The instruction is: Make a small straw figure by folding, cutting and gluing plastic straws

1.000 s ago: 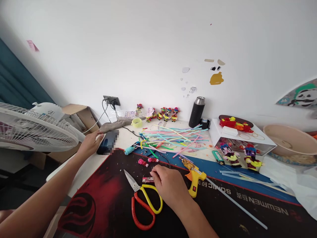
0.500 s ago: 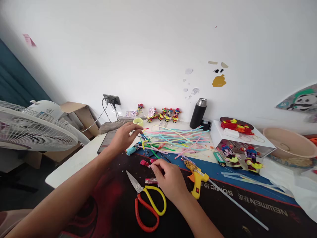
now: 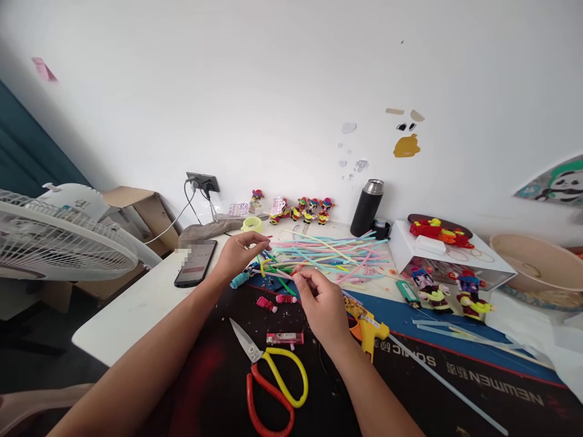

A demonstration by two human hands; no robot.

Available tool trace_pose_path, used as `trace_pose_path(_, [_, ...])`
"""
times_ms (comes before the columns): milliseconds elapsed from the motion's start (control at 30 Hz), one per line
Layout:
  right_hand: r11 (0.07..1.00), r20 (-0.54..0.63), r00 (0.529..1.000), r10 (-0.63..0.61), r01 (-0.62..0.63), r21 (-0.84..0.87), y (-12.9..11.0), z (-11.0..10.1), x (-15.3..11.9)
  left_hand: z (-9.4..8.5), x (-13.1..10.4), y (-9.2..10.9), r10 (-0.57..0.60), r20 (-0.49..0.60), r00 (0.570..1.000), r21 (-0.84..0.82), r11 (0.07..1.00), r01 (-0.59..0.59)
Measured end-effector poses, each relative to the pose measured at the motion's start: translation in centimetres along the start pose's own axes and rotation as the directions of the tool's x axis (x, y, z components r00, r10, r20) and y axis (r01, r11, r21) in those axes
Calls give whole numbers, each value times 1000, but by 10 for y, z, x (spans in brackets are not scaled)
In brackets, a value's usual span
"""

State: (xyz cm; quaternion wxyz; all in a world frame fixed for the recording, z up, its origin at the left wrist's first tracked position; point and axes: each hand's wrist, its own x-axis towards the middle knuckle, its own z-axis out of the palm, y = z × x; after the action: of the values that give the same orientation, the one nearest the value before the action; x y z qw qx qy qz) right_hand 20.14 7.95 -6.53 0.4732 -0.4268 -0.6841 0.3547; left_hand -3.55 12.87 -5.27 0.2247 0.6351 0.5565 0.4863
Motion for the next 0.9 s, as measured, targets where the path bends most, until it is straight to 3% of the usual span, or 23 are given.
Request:
trace_pose_path(200, [982,40,997,-63,69,-176,5,-6,-5,2,-2,-3,38,-39,999,-40,998,-40])
trace_pose_path(400, [920,96,984,-149,173,-351,15,-7,-7,7,-5,-11,-42,-22,999,-86,995,40])
trace_pose_path(633, [892,114,982,-152,186,-412,17,-5,-8,4,-3,-12,-106,-105,989,-68,993,99])
trace_pose_path(900, [887,172,973,-154,212,-410,17,-1,-10,5,-1,-16,-101,-142,985,128,984,120])
